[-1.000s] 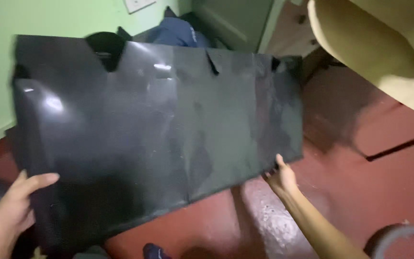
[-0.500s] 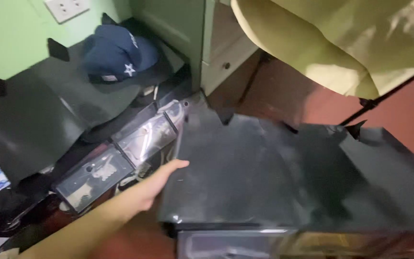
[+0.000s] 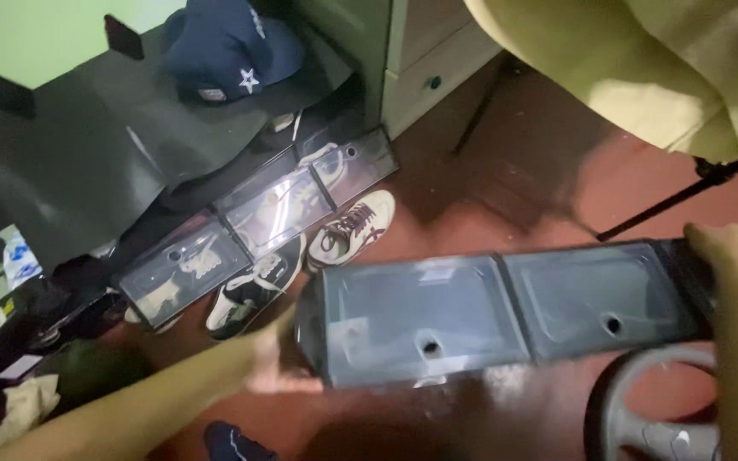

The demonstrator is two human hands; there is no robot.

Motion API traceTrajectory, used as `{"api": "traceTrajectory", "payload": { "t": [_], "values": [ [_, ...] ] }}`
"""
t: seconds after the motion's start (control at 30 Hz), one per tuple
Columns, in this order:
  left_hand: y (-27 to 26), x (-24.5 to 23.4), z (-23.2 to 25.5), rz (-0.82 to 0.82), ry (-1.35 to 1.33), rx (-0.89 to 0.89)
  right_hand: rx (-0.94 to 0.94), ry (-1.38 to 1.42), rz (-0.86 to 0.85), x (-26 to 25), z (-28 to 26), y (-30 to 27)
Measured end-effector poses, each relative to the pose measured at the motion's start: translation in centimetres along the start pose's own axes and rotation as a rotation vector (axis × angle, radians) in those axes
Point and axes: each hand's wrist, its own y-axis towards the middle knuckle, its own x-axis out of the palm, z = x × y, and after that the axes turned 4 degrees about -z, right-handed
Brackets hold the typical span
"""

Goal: Assembling and organizing plastic shoe storage boxes on the floor.

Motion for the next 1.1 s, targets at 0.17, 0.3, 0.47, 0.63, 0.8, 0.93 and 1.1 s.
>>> {"api": "traceTrajectory", "payload": {
  "t": [0.17,0.3,0.47,0.63,0.8,0.93,1.1],
  "values": [
    [8.8,-7.7,3.7,0.029,0.093,-0.065,-0.134,-0.114,0.028,6.6,2.0,5.9],
    [3.9,-4.2,7.2,0.155,0.673,0.123,-0.375,0.005,0.104,6.4,4.4,4.3],
    [0.1,-1.7,9.0,0.249,0.826,0.541,-1.246,0.319,0.05,-12.8,-3.5,-17.2],
    [-1.2,-0.2,7.8,0.294,1.058,1.26,-1.767,0.478,-0.354,-15.9,-9.8,-31.6],
    [-5.8,0.1,2.5,0.268,1.31,1.374,-1.784,0.44,-0.378,-14.7,-14.0,-35.9],
    [-3.3,-0.7,0.3,0.266,1.241,1.288,-1.633,0.319,-0.614,-15.2,-15.6,-35.6],
    [-2.1,-1.1,-0.1,0.096,1.179,1.379,-1.509,-0.105,-1.005,-16.0,-16.7,-35.0]
  ]
}}
